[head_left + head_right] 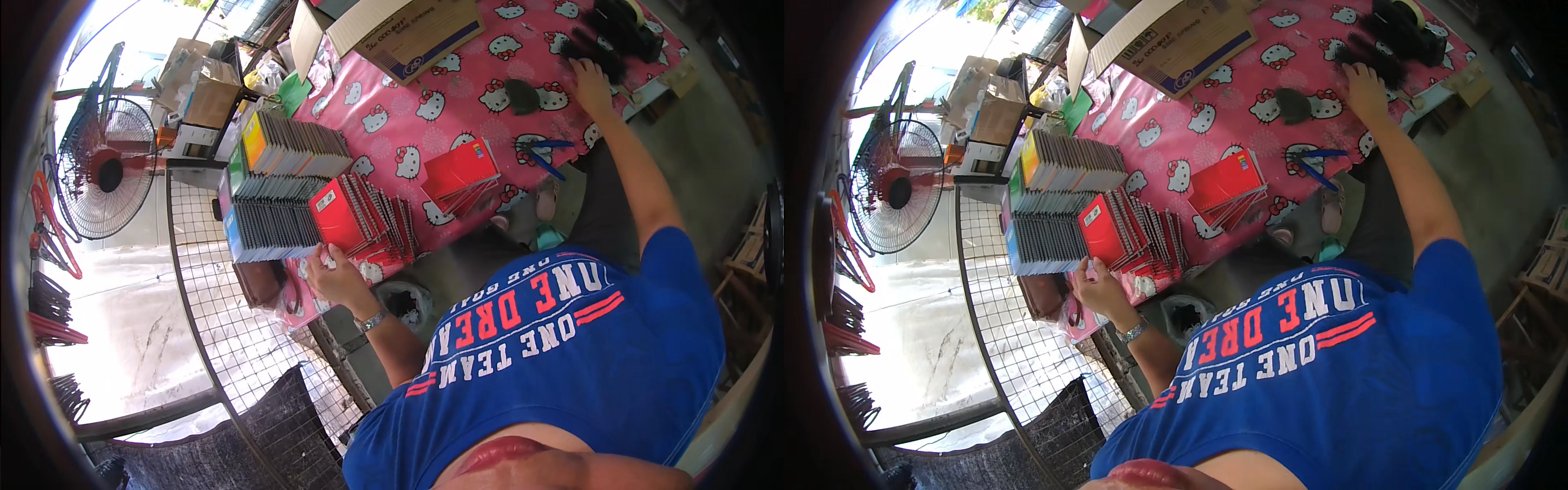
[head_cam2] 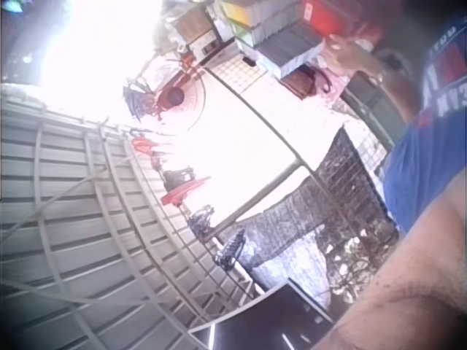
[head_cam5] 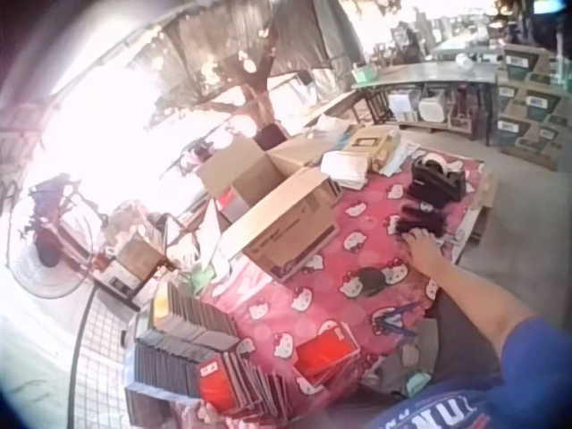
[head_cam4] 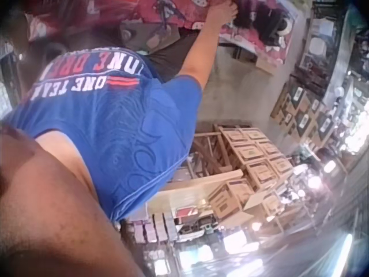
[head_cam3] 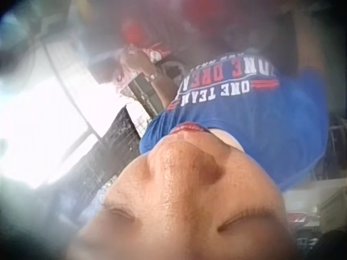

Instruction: The person applies thin adhesive strips to the top edges of small red booklets, pressing each strip down by hand before placing the finished booklet onto a stack.

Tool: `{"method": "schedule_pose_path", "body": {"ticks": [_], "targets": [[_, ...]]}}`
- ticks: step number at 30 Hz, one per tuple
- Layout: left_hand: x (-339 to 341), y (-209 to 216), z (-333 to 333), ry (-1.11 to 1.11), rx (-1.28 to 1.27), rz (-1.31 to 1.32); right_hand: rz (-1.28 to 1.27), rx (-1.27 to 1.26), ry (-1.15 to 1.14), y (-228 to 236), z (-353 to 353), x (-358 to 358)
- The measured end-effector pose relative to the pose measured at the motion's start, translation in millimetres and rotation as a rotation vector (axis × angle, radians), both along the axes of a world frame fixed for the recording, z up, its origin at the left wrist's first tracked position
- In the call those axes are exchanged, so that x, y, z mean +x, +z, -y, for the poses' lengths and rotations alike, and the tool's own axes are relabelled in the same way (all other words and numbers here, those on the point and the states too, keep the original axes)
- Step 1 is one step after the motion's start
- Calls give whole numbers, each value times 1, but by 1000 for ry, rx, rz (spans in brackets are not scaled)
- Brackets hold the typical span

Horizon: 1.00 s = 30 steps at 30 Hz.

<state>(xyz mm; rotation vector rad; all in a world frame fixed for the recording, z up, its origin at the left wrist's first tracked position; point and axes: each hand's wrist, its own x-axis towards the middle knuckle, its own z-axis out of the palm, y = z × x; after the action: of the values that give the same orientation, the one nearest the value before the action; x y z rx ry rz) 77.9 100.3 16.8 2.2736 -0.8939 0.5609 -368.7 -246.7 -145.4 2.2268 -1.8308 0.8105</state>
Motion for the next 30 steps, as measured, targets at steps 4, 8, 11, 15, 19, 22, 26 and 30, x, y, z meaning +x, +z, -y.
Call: {"method": "schedule_pose_path", "body": {"ticks": [4, 8, 11, 15, 19, 22, 26, 30], "targets": [[-51, 18, 44, -397, -168, 296, -274, 74, 51, -10, 30, -25], [-126, -20, 93, -1011, 95, 138, -403, 73, 104, 13, 34, -7], [-140, -77, 115, -1091, 225, 249, -258, 84, 77, 44, 28, 8], [-140, -83, 117, -1127, 443, 230, 214, 46, 349, 59, -14, 21], [-122, -46, 118, -1215, 513, 93, 415, 415, 707, 98, -92, 73], [-121, -43, 129, -1137, 417, 92, 550, 477, 900, 95, -118, 101], [-123, -56, 147, -1098, 331, 142, 673, 365, 909, 91, -123, 122], [-122, -63, 151, -1101, 301, 135, 685, 325, 966, 88, -118, 132]]}}
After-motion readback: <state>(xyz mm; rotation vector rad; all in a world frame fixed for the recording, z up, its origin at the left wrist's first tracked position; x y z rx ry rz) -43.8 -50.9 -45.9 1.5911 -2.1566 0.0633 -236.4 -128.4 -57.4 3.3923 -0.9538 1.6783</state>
